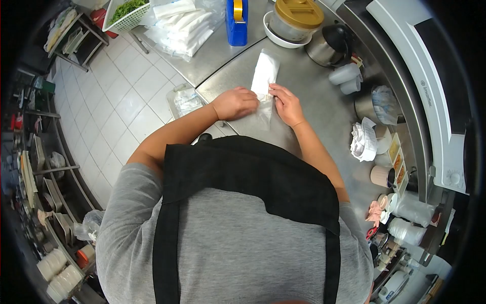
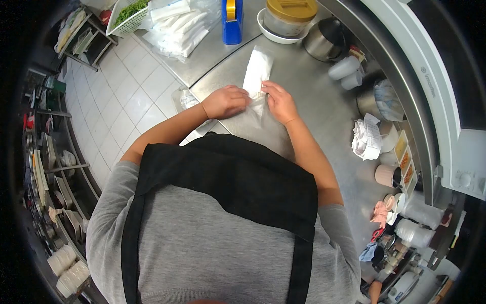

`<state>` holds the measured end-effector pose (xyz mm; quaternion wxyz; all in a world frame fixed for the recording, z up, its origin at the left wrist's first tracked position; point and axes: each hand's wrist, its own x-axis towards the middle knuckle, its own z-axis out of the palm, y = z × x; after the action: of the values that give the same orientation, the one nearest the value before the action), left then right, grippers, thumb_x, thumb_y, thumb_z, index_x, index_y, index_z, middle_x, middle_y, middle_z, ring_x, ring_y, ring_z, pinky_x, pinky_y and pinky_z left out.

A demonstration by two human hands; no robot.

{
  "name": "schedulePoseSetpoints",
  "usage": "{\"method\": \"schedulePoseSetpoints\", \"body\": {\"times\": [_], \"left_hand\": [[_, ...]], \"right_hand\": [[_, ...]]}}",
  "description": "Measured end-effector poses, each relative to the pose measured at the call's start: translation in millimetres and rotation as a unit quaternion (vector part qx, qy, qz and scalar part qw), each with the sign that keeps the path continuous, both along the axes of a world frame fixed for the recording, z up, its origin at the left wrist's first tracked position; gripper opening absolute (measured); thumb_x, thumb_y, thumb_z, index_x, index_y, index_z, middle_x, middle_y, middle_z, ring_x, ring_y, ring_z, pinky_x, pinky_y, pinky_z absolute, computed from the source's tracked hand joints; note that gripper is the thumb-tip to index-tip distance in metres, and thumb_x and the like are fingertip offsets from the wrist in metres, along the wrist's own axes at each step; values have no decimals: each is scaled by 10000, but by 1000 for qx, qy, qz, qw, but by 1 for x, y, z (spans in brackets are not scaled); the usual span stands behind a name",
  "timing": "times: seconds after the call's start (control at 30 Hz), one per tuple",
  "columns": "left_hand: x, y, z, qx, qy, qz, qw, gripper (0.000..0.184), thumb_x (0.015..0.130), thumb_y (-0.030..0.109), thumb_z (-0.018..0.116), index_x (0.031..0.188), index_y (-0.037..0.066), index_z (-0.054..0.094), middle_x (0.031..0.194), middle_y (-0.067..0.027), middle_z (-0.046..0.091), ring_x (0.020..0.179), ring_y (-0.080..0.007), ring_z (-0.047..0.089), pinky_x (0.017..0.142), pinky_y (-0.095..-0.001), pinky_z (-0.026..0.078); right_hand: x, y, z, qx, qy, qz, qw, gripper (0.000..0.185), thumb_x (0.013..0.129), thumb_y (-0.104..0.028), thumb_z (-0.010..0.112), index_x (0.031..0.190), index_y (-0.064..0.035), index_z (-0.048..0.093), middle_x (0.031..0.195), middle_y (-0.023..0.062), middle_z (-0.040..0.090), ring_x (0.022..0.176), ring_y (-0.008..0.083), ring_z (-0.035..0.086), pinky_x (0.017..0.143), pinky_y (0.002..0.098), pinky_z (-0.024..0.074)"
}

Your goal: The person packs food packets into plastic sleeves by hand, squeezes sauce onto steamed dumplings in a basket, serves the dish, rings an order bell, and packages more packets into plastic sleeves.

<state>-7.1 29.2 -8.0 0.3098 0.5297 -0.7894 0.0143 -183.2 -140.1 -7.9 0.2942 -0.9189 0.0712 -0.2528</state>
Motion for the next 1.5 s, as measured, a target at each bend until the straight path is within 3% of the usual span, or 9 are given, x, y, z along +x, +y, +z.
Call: {"method": "schedulePoseSetpoints", "body": {"times": [0.23,0.43,0.63,0.83,1.03,1.13,1.23,1.33,1.5], "left_hand": [[-3,-9,12,166,279,152,933,193,957,191,487,1006,22,567,898,-179,611,861,-340,588,791,-389,456],[5,-14,10,202,345,121,909,222,932,224,541,1032,28,567,890,-178,607,845,-338,591,777,-374,456],[7,-13,3,98,162,116,975,323,827,263,685,1066,54,624,871,-166,606,818,-335,593,773,-369,471],[12,-36,-4,225,301,205,904,246,884,250,603,999,36,643,820,-165,645,771,-335,613,719,-390,476],[22,-62,-2,258,184,252,914,312,949,286,477,934,8,618,778,-150,651,716,-264,640,678,-380,481],[33,-76,-4,334,241,232,881,325,954,272,454,930,-10,612,750,-148,637,665,-235,631,653,-375,484],[35,-84,-4,365,250,228,867,360,932,316,435,984,20,635,972,-231,639,951,-401,595,827,-453,455],[38,-76,3,340,282,163,882,314,942,289,488,968,0,609,752,-126,624,650,-218,614,625,-365,481],[27,-25,17,164,134,50,976,325,732,144,686,1051,131,625,1008,-46,636,911,-221,582,781,-354,446]], "right_hand": [[-5,8,30,64,70,5,996,464,702,-99,695,1151,-87,577,1234,84,578,1146,287,550,957,369,456],[-1,3,-4,86,42,-25,995,330,760,-129,731,1074,-81,639,1217,46,590,926,238,620,767,314,500],[0,3,-7,165,15,-18,986,203,807,-152,708,973,-48,654,1185,55,606,815,219,625,705,311,492],[8,6,2,90,28,-101,990,204,837,-233,678,883,-37,646,1037,95,628,812,231,623,700,335,486],[24,7,-1,187,28,-205,960,208,839,-220,688,875,-22,635,826,68,625,747,176,614,671,293,468],[29,8,-7,273,2,-229,934,191,824,-175,716,905,-24,632,819,48,640,733,124,598,676,281,466],[26,4,-17,417,-76,-173,889,194,790,-128,752,919,-36,639,906,47,658,808,107,594,707,279,475],[9,6,-21,339,-89,-143,926,254,760,-122,777,958,-55,634,983,41,659,889,115,592,780,270,475],[-12,30,8,169,0,-105,980,360,661,5,741,990,-74,617,1175,64,597,1081,216,577,907,323,473]]}}
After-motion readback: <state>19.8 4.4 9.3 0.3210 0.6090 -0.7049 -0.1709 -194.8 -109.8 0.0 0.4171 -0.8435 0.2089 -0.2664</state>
